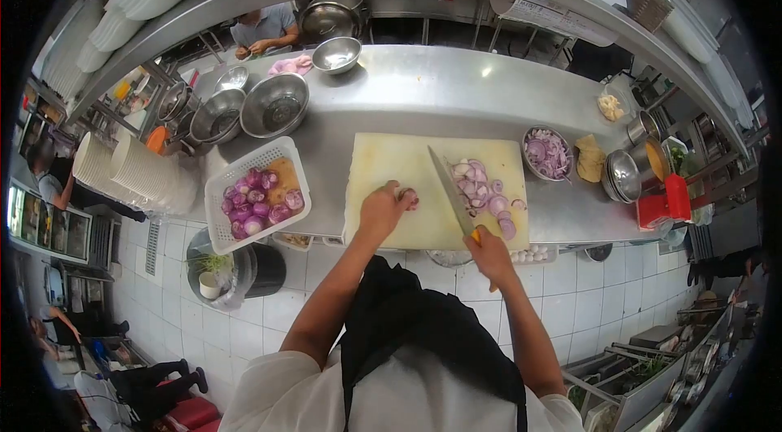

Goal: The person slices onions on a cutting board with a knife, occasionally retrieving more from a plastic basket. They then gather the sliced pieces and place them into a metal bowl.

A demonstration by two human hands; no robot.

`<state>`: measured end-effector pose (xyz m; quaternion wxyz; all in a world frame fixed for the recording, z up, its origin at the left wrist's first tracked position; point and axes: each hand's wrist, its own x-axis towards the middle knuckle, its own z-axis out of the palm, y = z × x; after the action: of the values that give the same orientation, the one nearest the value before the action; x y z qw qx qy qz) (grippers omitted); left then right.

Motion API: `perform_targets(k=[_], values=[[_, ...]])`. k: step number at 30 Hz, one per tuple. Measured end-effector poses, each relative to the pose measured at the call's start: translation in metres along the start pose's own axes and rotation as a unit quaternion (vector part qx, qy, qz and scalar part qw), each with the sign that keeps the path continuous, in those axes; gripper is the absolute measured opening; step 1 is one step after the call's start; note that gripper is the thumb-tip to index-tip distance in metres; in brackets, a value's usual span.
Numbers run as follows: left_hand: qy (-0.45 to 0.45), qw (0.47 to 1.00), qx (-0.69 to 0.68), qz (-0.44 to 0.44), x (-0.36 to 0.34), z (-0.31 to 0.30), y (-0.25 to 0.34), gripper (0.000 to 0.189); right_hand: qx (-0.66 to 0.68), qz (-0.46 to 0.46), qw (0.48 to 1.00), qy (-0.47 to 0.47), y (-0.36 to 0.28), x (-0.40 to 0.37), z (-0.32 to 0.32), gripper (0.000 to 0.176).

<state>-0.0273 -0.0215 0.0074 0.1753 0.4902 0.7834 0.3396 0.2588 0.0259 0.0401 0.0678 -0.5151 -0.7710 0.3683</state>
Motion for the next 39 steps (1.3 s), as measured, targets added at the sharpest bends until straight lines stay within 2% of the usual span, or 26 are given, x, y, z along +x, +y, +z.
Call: perform_targets(k=[2, 5, 8, 13, 18, 22, 25, 31, 34, 39], values=[[0.023, 0.999, 0.024, 0.038, 0.001, 0.01, 0.005, 0.033, -0.005, -0.015, 1.0, 0.001, -0.005, -0.008, 0.008, 0.036], [0.025, 0.977, 0.018, 0.211, -0.002, -0.006, 0.018, 0.029, -0.031, -0.018, 0.999, 0.012, -0.01, -0.02, 0.017, 0.034], [-0.086, 0.975, 0.006, 0.203, 0.004, -0.004, 0.012, 0.029, -0.049, -0.033, 0.998, 0.022, -0.012, -0.029, 0.027, 0.03], [-0.063, 0.976, 0.011, 0.21, 0.011, 0.019, 0.023, 0.025, -0.101, -0.069, 0.992, 0.038, -0.018, -0.033, 0.024, 0.029], [-0.071, 0.974, 0.03, 0.213, 0.014, 0.023, 0.023, 0.026, -0.112, -0.061, 0.992, 0.005, -0.031, -0.051, -0.002, 0.027], [-0.067, 0.974, 0.025, 0.217, 0.014, 0.022, 0.024, 0.027, -0.114, -0.041, 0.993, -0.009, -0.025, -0.052, 0.007, 0.027], [-0.059, 0.973, 0.013, 0.222, 0.012, 0.02, 0.024, 0.026, -0.101, -0.048, 0.994, 0.015, -0.015, -0.025, 0.037, 0.027], [-0.058, 0.972, 0.003, 0.229, 0.011, 0.021, 0.022, 0.025, -0.087, -0.084, 0.991, 0.055, -0.025, 0.03, 0.047, 0.028], [-0.057, 0.973, -0.017, 0.224, 0.009, 0.019, 0.022, 0.019, -0.078, -0.052, 0.994, 0.06, -0.037, 0.017, 0.042, 0.027], [-0.063, 0.975, -0.02, 0.213, 0.008, 0.02, 0.023, 0.014, -0.095, -0.053, 0.994, 0.02, -0.043, -0.014, 0.029, 0.027]])
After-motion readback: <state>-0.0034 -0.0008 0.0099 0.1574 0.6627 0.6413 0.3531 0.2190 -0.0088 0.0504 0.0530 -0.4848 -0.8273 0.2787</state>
